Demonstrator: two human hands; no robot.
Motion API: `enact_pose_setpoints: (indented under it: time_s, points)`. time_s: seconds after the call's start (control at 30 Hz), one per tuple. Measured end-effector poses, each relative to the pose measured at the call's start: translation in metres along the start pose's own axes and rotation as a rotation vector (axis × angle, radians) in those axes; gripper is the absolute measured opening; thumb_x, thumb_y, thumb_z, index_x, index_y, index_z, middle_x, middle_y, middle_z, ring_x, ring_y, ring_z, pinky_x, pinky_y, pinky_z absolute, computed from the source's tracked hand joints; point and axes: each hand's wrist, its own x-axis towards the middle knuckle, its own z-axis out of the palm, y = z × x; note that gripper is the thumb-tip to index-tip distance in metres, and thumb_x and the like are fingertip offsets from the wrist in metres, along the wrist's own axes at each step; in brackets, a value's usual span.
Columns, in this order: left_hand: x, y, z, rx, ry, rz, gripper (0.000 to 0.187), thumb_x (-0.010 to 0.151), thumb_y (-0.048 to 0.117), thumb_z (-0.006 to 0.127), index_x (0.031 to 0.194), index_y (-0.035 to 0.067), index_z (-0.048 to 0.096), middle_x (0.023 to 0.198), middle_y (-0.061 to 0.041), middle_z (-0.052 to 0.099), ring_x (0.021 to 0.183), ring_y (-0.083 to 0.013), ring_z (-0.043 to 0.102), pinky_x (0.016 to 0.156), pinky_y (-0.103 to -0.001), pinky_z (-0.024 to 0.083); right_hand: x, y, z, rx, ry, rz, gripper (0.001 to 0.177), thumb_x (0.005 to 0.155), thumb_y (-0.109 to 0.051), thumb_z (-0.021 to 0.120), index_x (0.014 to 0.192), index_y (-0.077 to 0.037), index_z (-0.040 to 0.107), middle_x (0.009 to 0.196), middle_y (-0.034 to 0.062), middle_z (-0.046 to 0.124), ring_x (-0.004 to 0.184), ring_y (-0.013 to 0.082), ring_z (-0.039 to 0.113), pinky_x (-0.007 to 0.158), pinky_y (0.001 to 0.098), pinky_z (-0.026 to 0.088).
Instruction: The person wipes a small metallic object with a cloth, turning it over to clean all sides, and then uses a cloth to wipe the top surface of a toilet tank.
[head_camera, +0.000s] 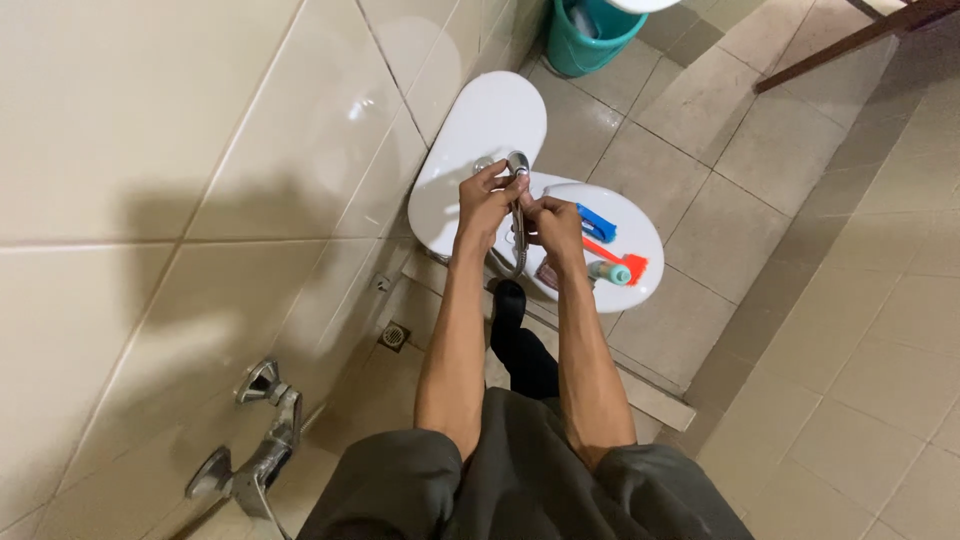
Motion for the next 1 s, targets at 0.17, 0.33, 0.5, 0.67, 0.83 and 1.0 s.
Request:
enact_pose_setpoints:
  time_s: [0.17, 0.33, 0.5, 0.67, 0.83, 1.0]
  points:
    - [0.004, 0.011, 0.015, 0.031, 0.032, -0.020, 0.067, 0.082, 0.007, 0.084, 0.140, -0.010, 0.056, 0.110, -0.019, 0.071, 0.089, -0.0202, 0.070, 0.070, -0.030, 0.059, 0.010, -0.011, -0.007, -0.001, 0.004, 0.009, 0.041, 0.095, -0.034, 0.072, 0.082, 0.004, 0.072, 0.073, 0.0090, 0.069, 0.062, 0.0165, 0.064, 0.055, 0.0320, 0.057]
    - [0.012, 0.021, 0.027, 0.025, 0.037, -0.011, 0.068, 0.084, 0.008, 0.083, 0.142, -0.010, 0.053, 0.111, -0.020, 0.071, 0.089, -0.0198, 0.069, 0.070, -0.030, 0.058, 0.025, -0.020, -0.015, -0.024, 0.004, 0.002, 0.042, 0.095, -0.035, 0.073, 0.082, 0.005, 0.072, 0.071, 0.0081, 0.067, 0.061, 0.0157, 0.061, 0.054, 0.0315, 0.054]
    - [0.017, 0.025, 0.031, -0.009, 0.070, -0.004, 0.068, 0.083, 0.007, 0.082, 0.142, -0.010, 0.052, 0.111, -0.020, 0.070, 0.089, -0.0207, 0.070, 0.071, -0.030, 0.060, 0.034, -0.027, -0.017, -0.056, -0.023, -0.022, 0.043, 0.095, -0.035, 0.073, 0.079, 0.005, 0.072, 0.070, 0.0084, 0.068, 0.059, 0.0158, 0.061, 0.053, 0.0306, 0.053]
    - [0.015, 0.038, 0.031, -0.047, 0.088, 0.011, 0.067, 0.084, 0.006, 0.081, 0.142, -0.010, 0.052, 0.113, -0.022, 0.070, 0.092, -0.0229, 0.071, 0.075, -0.032, 0.062, 0.040, -0.035, -0.013, -0.041, -0.052, -0.017, 0.042, 0.095, -0.033, 0.073, 0.080, 0.005, 0.071, 0.070, 0.0088, 0.067, 0.059, 0.0160, 0.062, 0.052, 0.0314, 0.053]
    - [0.007, 0.052, 0.037, -0.001, 0.144, -0.001, 0.066, 0.083, 0.005, 0.081, 0.142, -0.009, 0.053, 0.115, -0.022, 0.071, 0.095, -0.0236, 0.072, 0.077, -0.034, 0.062, 0.041, -0.043, -0.011, -0.017, -0.089, 0.014, 0.038, 0.094, -0.032, 0.073, 0.080, 0.004, 0.071, 0.070, 0.0076, 0.067, 0.059, 0.0158, 0.061, 0.052, 0.0314, 0.053]
    - [0.008, 0.059, 0.038, -0.008, 0.153, -0.004, 0.067, 0.083, 0.007, 0.081, 0.143, -0.007, 0.053, 0.114, -0.021, 0.070, 0.095, -0.0240, 0.072, 0.079, -0.034, 0.064, 0.044, -0.049, -0.010, -0.013, -0.115, 0.019, 0.040, 0.096, -0.032, 0.073, 0.079, 0.004, 0.070, 0.069, 0.0063, 0.064, 0.060, 0.0152, 0.057, 0.052, 0.0312, 0.049]
